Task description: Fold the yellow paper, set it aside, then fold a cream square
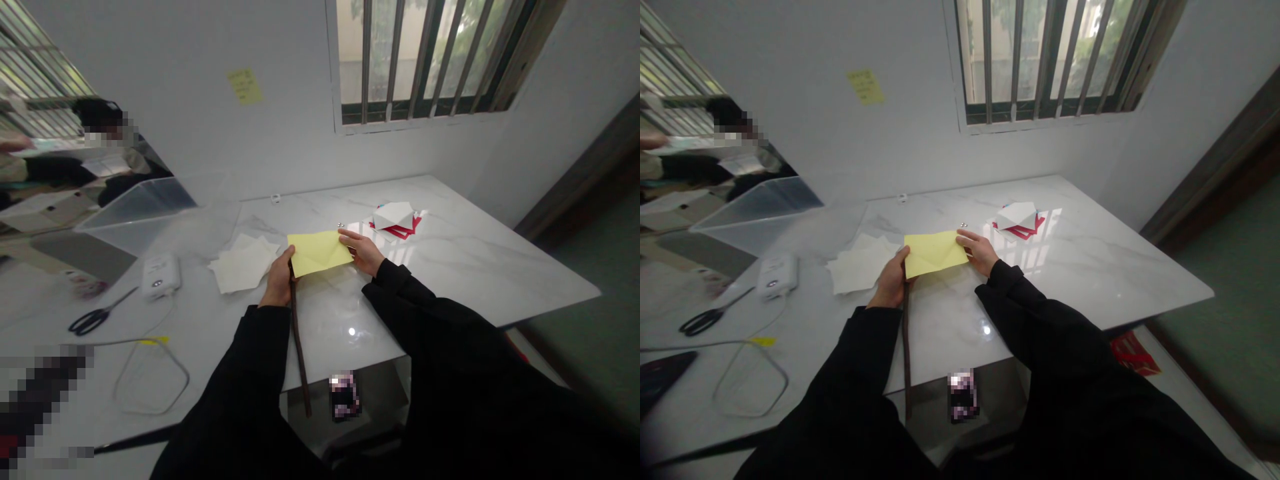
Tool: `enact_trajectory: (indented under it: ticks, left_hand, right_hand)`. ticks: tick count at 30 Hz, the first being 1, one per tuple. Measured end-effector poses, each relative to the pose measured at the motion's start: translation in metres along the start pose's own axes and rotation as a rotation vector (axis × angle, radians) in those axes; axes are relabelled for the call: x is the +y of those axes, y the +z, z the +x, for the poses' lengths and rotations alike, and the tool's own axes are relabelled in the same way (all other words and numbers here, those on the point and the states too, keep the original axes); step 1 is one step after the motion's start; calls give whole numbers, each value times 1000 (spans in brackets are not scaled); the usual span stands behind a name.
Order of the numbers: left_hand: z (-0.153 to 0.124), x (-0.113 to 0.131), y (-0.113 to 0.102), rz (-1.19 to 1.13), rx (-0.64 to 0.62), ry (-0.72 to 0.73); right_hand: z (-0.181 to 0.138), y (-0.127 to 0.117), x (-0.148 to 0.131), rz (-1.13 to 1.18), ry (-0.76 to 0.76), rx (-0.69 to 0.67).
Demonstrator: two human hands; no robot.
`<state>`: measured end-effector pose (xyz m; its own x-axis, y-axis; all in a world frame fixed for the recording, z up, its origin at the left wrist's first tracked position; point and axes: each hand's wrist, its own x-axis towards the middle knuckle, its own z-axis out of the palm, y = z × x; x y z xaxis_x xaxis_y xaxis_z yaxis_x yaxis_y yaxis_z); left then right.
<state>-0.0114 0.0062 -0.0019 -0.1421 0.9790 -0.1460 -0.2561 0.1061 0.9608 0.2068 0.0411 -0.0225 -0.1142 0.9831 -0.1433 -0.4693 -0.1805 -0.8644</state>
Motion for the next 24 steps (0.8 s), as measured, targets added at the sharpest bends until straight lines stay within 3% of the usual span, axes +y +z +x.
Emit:
enact_trajectory:
  ticks: [2,9,12,14,16,20,22,24]
  left_hand:
    - [-4,1,2,47,2,27]
    - [-13,3,6,103,-80,52]
    - [-12,3,5,114,-101,76]
    - [-11,4,4,120,-119,96]
    - [-11,4,4,128,-133,107]
    - [-12,5,6,158,-136,103]
    - [-12,4,6,160,-134,100]
    - [-12,4,6,161,-135,101]
  right_hand:
    - [-1,-1,-3,-18,18,-11]
    - [-9,-3,-7,-149,205,-256]
    - [-2,-8,-8,-153,164,-221]
    - [6,-17,-17,-153,43,-83]
    - [16,-33,-38,-209,-165,145]
    - [28,-76,-103,-708,-762,577]
    - [30,-97,-127,-1002,-972,655]
    - [33,-114,-133,-1255,-1006,608]
